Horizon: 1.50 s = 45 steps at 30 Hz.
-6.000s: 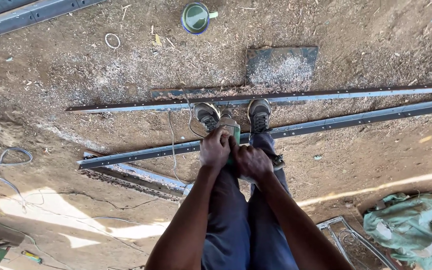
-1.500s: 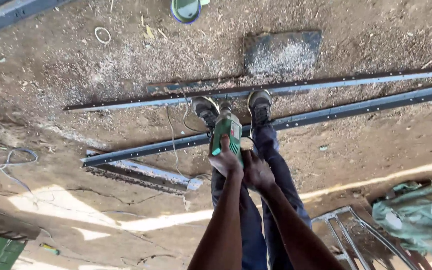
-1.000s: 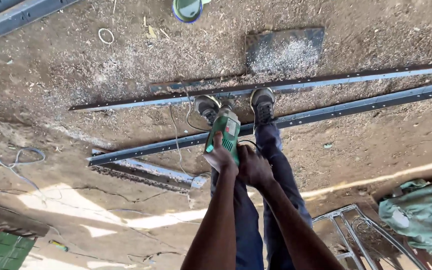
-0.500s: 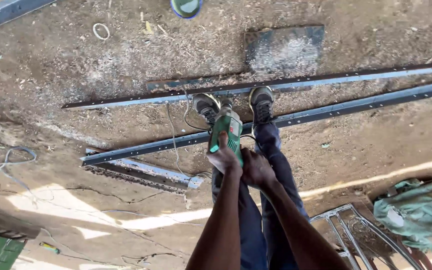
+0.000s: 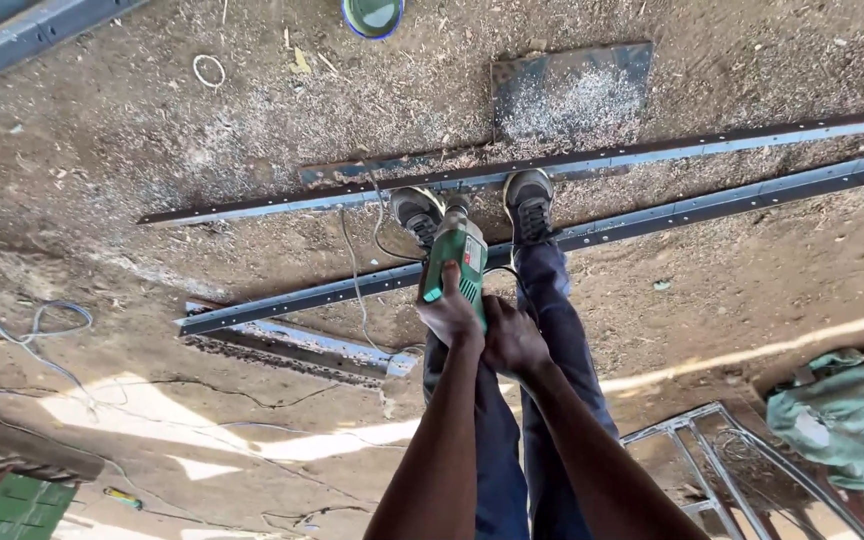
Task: Drilling holes into metal L-bars using a power drill.
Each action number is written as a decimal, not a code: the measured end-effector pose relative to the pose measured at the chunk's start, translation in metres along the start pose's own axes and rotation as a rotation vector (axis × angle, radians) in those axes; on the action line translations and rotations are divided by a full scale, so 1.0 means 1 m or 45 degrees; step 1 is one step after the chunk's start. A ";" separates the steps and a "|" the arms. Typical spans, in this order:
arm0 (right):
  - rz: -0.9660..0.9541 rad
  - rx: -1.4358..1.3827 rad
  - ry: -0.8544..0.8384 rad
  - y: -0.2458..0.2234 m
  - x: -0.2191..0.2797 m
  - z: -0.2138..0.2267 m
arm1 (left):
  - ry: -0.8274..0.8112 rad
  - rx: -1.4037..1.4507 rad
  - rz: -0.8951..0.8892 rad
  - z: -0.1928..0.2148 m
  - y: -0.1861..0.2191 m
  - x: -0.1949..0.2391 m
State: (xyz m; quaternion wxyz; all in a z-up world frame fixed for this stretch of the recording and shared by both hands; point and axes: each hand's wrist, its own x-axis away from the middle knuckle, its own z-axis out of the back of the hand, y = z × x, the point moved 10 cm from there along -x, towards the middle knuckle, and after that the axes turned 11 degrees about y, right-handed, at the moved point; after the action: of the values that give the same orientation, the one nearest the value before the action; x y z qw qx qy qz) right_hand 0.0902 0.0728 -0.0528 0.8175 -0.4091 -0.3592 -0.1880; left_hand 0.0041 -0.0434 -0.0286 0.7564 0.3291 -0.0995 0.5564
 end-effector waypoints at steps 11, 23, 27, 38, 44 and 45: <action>-0.138 -0.039 -0.031 -0.001 0.000 0.006 | -0.008 -0.074 0.008 -0.003 -0.002 0.005; -0.148 -0.047 -0.060 0.002 -0.002 0.010 | 0.102 -0.128 0.096 0.000 -0.009 0.010; -0.087 -0.047 -0.063 0.002 -0.003 0.000 | 0.125 -0.137 0.130 0.009 -0.020 0.005; -0.101 -0.041 -0.039 -0.001 0.005 0.017 | 0.141 -0.188 -0.016 0.004 -0.003 0.021; -0.102 -0.084 -0.023 -0.006 0.006 0.023 | 0.130 -0.204 -0.103 0.007 -0.010 0.015; -0.077 -0.066 -0.023 -0.010 0.008 0.026 | 0.159 -0.164 -0.021 0.012 -0.015 0.015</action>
State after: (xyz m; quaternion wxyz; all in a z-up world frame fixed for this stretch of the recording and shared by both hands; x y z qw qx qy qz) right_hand 0.0782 0.0874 -0.0307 0.7972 -0.4209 -0.3737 -0.2184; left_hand 0.0262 -0.0415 -0.0175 0.7853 0.2452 -0.0849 0.5622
